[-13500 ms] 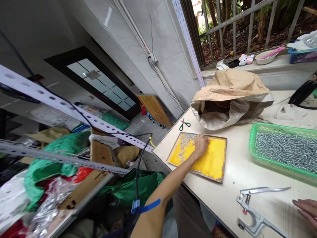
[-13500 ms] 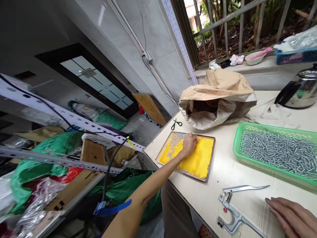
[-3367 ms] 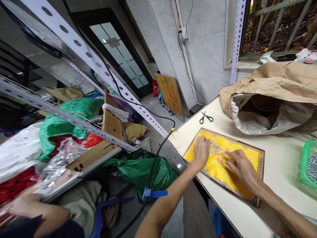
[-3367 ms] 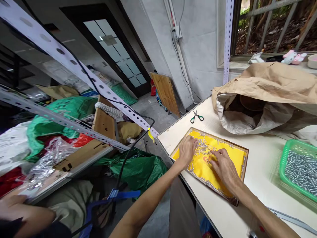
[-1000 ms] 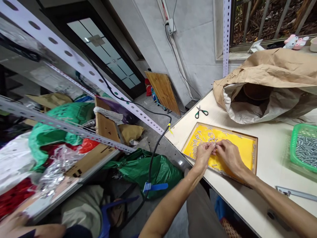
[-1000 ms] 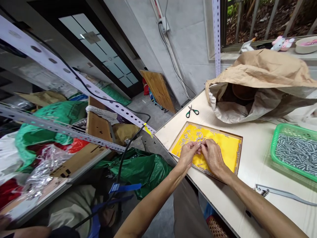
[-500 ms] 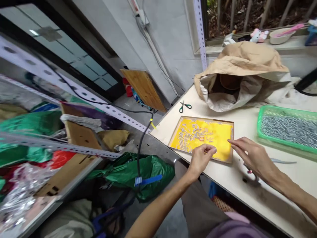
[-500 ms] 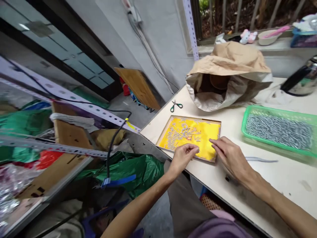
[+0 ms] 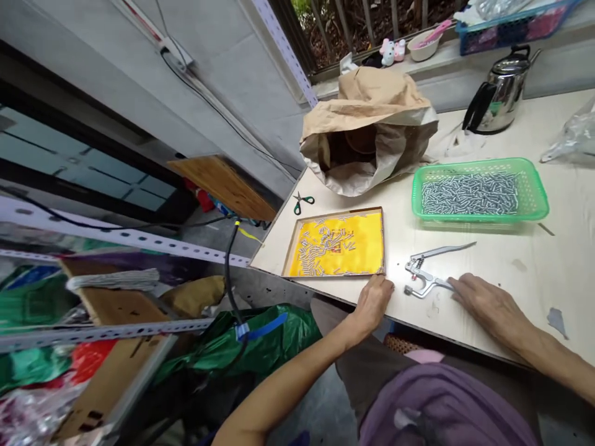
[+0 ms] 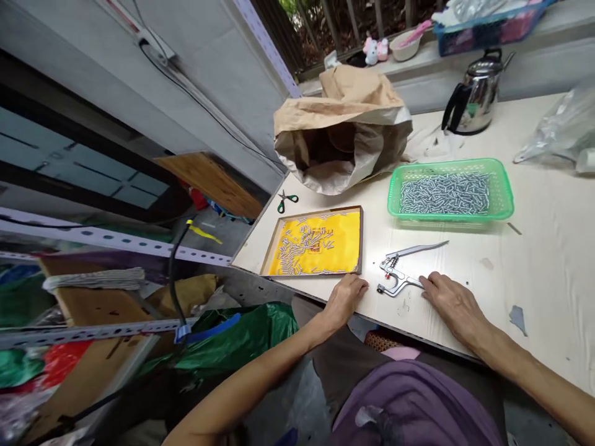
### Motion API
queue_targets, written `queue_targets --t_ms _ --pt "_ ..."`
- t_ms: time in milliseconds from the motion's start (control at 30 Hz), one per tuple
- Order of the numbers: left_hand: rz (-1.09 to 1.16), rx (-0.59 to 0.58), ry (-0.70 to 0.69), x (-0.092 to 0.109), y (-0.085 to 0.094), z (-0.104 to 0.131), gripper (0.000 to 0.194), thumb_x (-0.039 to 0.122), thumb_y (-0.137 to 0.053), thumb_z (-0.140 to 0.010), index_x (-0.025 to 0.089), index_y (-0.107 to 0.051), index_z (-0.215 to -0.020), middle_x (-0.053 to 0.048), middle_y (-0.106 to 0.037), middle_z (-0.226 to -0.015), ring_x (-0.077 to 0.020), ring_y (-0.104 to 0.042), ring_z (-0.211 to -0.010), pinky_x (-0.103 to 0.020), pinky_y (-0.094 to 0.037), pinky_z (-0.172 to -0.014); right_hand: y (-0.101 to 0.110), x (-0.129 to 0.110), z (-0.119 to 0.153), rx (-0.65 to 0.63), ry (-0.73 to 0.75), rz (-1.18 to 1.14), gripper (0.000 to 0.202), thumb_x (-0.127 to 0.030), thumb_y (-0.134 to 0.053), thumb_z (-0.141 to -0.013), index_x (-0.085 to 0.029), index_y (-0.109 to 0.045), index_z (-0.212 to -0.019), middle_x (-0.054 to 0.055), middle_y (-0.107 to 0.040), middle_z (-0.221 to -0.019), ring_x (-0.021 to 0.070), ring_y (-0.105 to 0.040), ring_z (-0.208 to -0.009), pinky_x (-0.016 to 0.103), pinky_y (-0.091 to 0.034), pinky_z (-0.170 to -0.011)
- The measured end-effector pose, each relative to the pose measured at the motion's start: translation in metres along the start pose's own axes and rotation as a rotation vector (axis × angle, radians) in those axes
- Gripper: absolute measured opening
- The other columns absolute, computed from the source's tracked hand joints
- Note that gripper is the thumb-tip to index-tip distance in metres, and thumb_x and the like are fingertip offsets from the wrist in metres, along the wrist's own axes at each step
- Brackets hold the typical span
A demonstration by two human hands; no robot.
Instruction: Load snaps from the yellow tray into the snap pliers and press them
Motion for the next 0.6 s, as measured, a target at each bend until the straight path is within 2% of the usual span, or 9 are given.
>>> queue_targets --t_ms 100,167,233,300,400,600 --pt "0.415 0.001 0.254 -0.012 -0.005 -0.001 0.009 0.018 -0.059 -0.081 0.015 -0.066 -0.077 -0.002 -0.063 -0.068 -0.0131 -0.058 -0.063 -0.024 -0.048 -0.061 -0.003 0.003 -0.001 -0.025 0.042 0.005 0.026 -0.013 -0.033 -0.092 -0.022 -0.054 -0.078 0.003 -0.054 -0.073 0.0157 -0.049 -0.063 0.028 -0.034 -0.052" --pt "0.686 -0.013 0.428 -0.014 -0.016 0.002 0.012 0.023 -0.063 -0.078 0.012 -0.066 -0.074 0.001 -0.058 -0.058 -0.0091 -0.051 -0.051 -0.02 -0.042 -0.049 -0.003 0.003 0.003 0.007 0.082 0.008 0.027 -0.008 -0.032 -0.09 -0.021 -0.054 -0.079 0.003 -0.053 -0.073 0.0152 -0.049 -0.064 0.027 -0.033 -0.054" --pt "0.849 -0.02 0.525 -0.009 -0.025 0.006 0.015 0.026 -0.068 -0.073 0.011 -0.064 -0.07 0.003 -0.054 -0.053 -0.0066 -0.046 -0.045 -0.018 -0.038 -0.042 -0.002 0.004 0.008 0.073 0.106 0.022 0.029 -0.004 -0.031 -0.088 -0.02 -0.054 -0.08 0.003 -0.053 -0.072 0.0155 -0.048 -0.064 0.027 -0.032 -0.054" --pt "0.916 -0.037 0.578 -0.002 -0.034 0.01 0.018 0.027 -0.072 -0.07 0.011 -0.064 -0.07 0.004 -0.052 -0.051 -0.0054 -0.043 -0.042 -0.016 -0.034 -0.039 -0.003 0.005 0.012 0.096 0.114 0.024 0.031 -0.001 -0.031 -0.087 -0.02 -0.054 -0.079 0.003 -0.053 -0.072 0.0156 -0.048 -0.064 0.027 -0.032 -0.055" --pt "0.934 -0.078 0.63 0.005 -0.045 0.016 0.023 0.031 -0.075 -0.068 0.011 -0.064 -0.072 0.006 -0.05 -0.047 -0.0042 -0.039 -0.038 -0.016 -0.028 -0.035 -0.008 0.004 0.014 0.043 0.126 0.002 0.029 -0.001 -0.033 -0.087 -0.02 -0.052 -0.077 0.003 -0.053 -0.073 0.0154 -0.048 -0.064 0.027 -0.032 -0.057" --pt "0.862 -0.088 0.674 0.005 -0.051 0.019 0.026 0.035 -0.074 -0.071 0.011 -0.064 -0.072 0.008 -0.045 -0.04 -0.0033 -0.035 -0.032 -0.016 -0.025 -0.033 -0.005 0.003 0.012 0.025 0.115 -0.01 0.028 -0.002 -0.034 -0.088 -0.02 -0.053 -0.077 0.004 -0.055 -0.073 0.0159 -0.049 -0.066 0.027 -0.035 -0.059"
Point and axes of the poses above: each hand's wrist, its own z-axis away from the middle knuckle, its own y-axis out of the back of the hand, x = y × z, the point moved 9 cm from there along -z, towards the middle knuckle
